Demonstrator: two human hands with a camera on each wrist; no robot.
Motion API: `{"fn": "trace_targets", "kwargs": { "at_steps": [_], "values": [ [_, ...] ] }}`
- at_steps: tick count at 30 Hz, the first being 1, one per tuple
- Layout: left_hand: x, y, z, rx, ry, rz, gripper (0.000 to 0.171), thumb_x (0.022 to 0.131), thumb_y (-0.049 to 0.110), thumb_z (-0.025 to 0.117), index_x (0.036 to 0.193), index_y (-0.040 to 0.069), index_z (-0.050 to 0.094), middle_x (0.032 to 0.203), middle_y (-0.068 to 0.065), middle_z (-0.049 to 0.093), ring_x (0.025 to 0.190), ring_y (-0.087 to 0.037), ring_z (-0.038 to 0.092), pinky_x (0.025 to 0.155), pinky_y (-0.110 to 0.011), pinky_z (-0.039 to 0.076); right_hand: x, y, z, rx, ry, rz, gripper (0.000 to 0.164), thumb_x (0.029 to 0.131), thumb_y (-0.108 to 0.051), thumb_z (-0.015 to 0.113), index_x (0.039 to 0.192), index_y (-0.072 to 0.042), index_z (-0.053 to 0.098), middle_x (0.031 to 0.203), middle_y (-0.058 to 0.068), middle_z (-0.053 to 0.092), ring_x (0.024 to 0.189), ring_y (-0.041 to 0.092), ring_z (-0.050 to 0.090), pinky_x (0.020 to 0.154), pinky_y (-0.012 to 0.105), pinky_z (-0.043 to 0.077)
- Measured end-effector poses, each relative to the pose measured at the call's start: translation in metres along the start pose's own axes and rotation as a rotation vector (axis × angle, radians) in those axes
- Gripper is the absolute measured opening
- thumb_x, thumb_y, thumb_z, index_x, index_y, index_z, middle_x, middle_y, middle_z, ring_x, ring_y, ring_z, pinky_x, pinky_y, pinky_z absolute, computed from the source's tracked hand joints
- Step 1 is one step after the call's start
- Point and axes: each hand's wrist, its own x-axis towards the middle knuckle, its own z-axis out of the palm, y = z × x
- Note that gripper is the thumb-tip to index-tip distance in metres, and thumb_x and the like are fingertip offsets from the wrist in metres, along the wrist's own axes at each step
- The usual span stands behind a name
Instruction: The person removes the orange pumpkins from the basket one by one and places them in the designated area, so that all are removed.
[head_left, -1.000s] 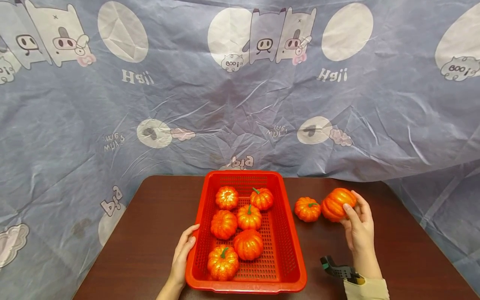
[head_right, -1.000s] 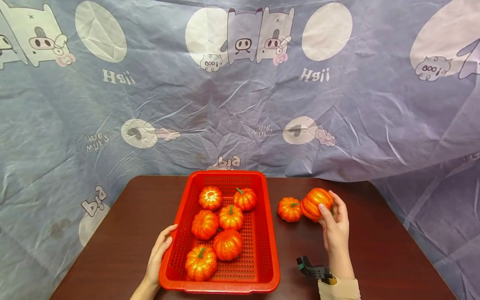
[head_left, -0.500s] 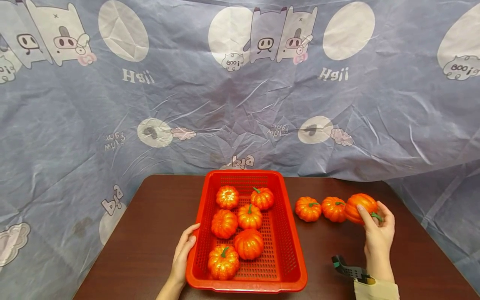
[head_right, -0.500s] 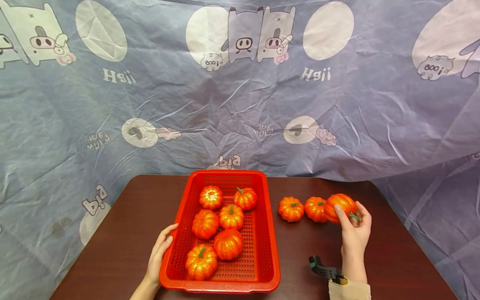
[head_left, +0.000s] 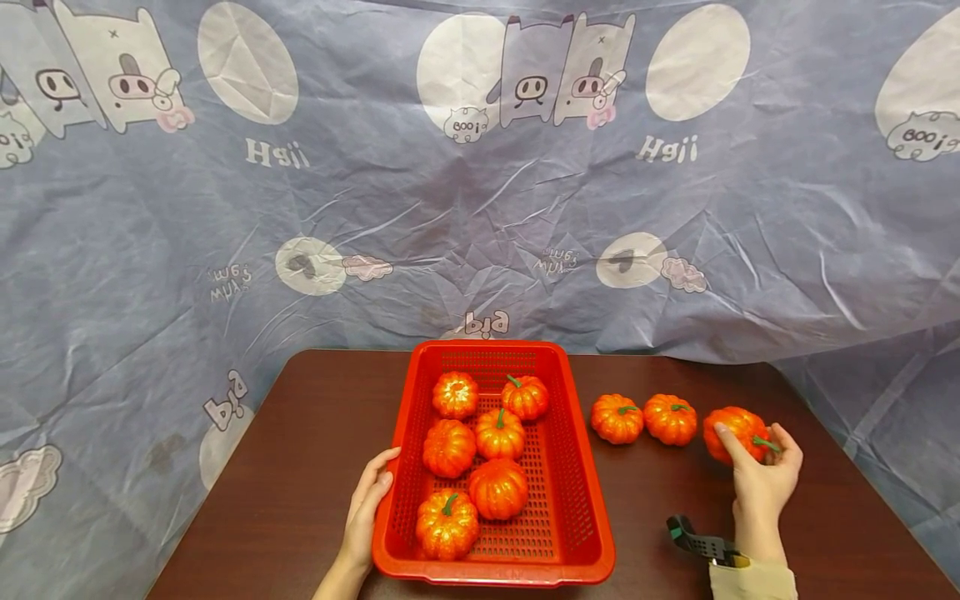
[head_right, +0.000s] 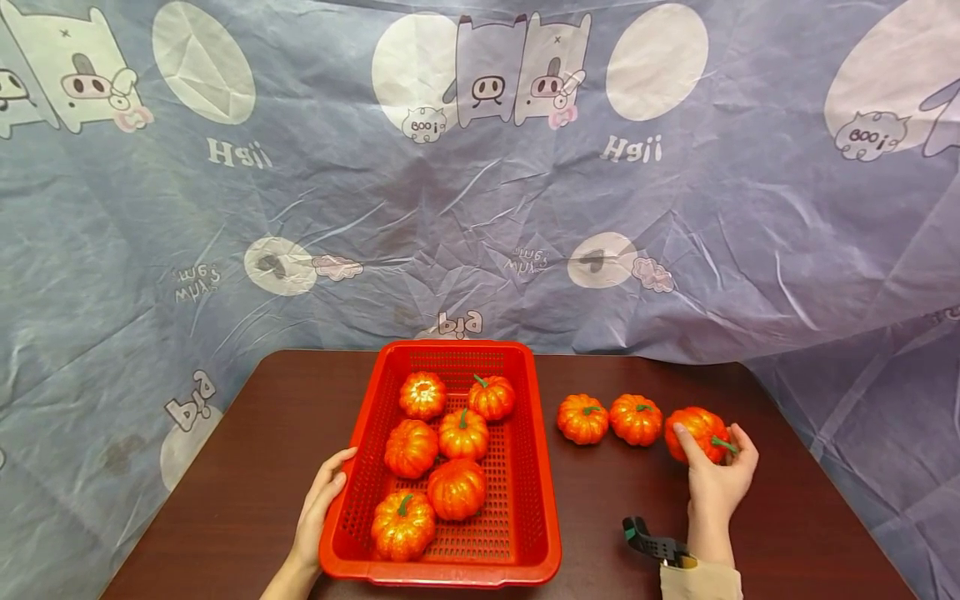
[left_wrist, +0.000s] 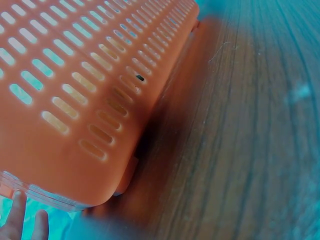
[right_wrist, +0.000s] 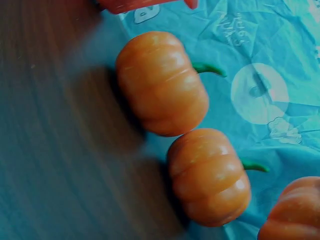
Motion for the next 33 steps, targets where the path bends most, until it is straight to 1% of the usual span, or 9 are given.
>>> {"fn": "trace_targets", "kwargs": {
  "at_steps": [4,8,11,15,18,20,26,29,33],
  "values": [
    [0.0,0.0,0.0,0.009,0.001,-0.004,0.038,0.102,0.009,0.029,0.136,-0.007,0.032,0.132,-0.018,0.043,0.114,-0.022,0.05,0.091,-0.029,0.044,0.001,0.007,-0.001,-0.057,0.003,0.012,0.083,0.061,-0.009,0.088,0.13,-0.022,0.045,0.117,-0.009,0.042,0.104,0.005,0.038,0.081,0.011,0.036],
    [0.0,0.0,0.0,0.011,0.001,-0.01,0.038,0.102,0.01,0.029,0.136,-0.007,0.032,0.132,-0.018,0.043,0.114,-0.023,0.05,0.091,-0.029,0.044,-0.008,0.007,0.001,-0.149,-0.014,0.016,0.084,0.065,-0.009,0.086,0.134,-0.022,0.04,0.118,-0.01,0.038,0.111,0.008,0.035,0.092,0.017,0.034],
    [-0.001,0.001,0.0,0.008,-0.004,-0.012,0.039,0.102,0.01,0.029,0.136,-0.008,0.031,0.133,-0.018,0.042,0.115,-0.023,0.049,0.092,-0.029,0.043,-0.012,0.007,0.001,-0.192,-0.035,0.029,0.088,0.067,-0.009,0.084,0.138,-0.021,0.035,0.127,-0.007,0.035,0.121,0.012,0.031,0.102,0.022,0.029],
    [-0.001,0.001,0.0,0.009,0.0,-0.009,0.038,0.102,0.009,0.029,0.136,-0.007,0.031,0.133,-0.018,0.042,0.115,-0.022,0.049,0.092,-0.029,0.043,-0.012,0.012,0.0,-0.279,-0.055,0.034,0.094,0.069,-0.009,0.083,0.144,-0.017,0.027,0.144,0.006,0.026,0.133,0.018,0.022,0.109,0.026,0.019],
    [-0.001,0.001,0.0,0.01,0.003,-0.005,0.038,0.102,0.009,0.029,0.136,-0.007,0.032,0.132,-0.018,0.043,0.114,-0.022,0.05,0.091,-0.029,0.044,-0.011,0.015,-0.001,-0.356,-0.048,0.034,0.098,0.067,-0.009,0.083,0.145,-0.013,0.024,0.148,0.013,0.019,0.135,0.024,0.019,0.111,0.029,0.015],
    [-0.001,0.001,0.0,0.008,0.001,-0.004,0.038,0.102,0.009,0.028,0.136,-0.007,0.032,0.132,-0.018,0.043,0.114,-0.022,0.05,0.091,-0.029,0.044,-0.011,0.017,-0.001,-0.395,-0.037,0.037,0.101,0.066,-0.01,0.084,0.145,-0.011,0.023,0.147,0.016,0.018,0.135,0.027,0.018,0.111,0.03,0.014],
    [-0.001,0.001,0.0,-0.002,0.0,-0.015,0.039,0.102,0.01,0.028,0.136,-0.007,0.031,0.133,-0.02,0.041,0.114,-0.023,0.05,0.091,-0.03,0.044,-0.011,0.016,0.0,-0.392,-0.003,0.071,0.105,0.063,-0.017,0.088,0.143,-0.017,0.021,0.142,0.017,0.017,0.132,0.029,0.021,0.108,0.027,0.017],
    [-0.001,0.001,0.001,-0.006,0.001,-0.018,0.039,0.102,0.01,0.029,0.137,-0.007,0.031,0.133,-0.023,0.039,0.114,-0.023,0.049,0.091,-0.031,0.044,-0.01,0.013,-0.003,-0.413,-0.049,0.081,0.104,0.065,-0.008,0.085,0.144,-0.015,0.017,0.143,0.018,0.014,0.132,0.032,0.018,0.109,0.03,0.017],
    [0.0,0.001,0.001,-0.005,-0.002,-0.014,0.039,0.102,0.01,0.028,0.137,-0.007,0.031,0.133,-0.023,0.039,0.115,-0.023,0.049,0.092,-0.03,0.043,-0.008,0.005,-0.008,-0.427,-0.142,0.116,0.102,0.068,0.009,0.071,0.146,-0.013,0.009,0.145,0.019,0.011,0.133,0.035,0.016,0.11,0.034,0.018]
  ]
}}
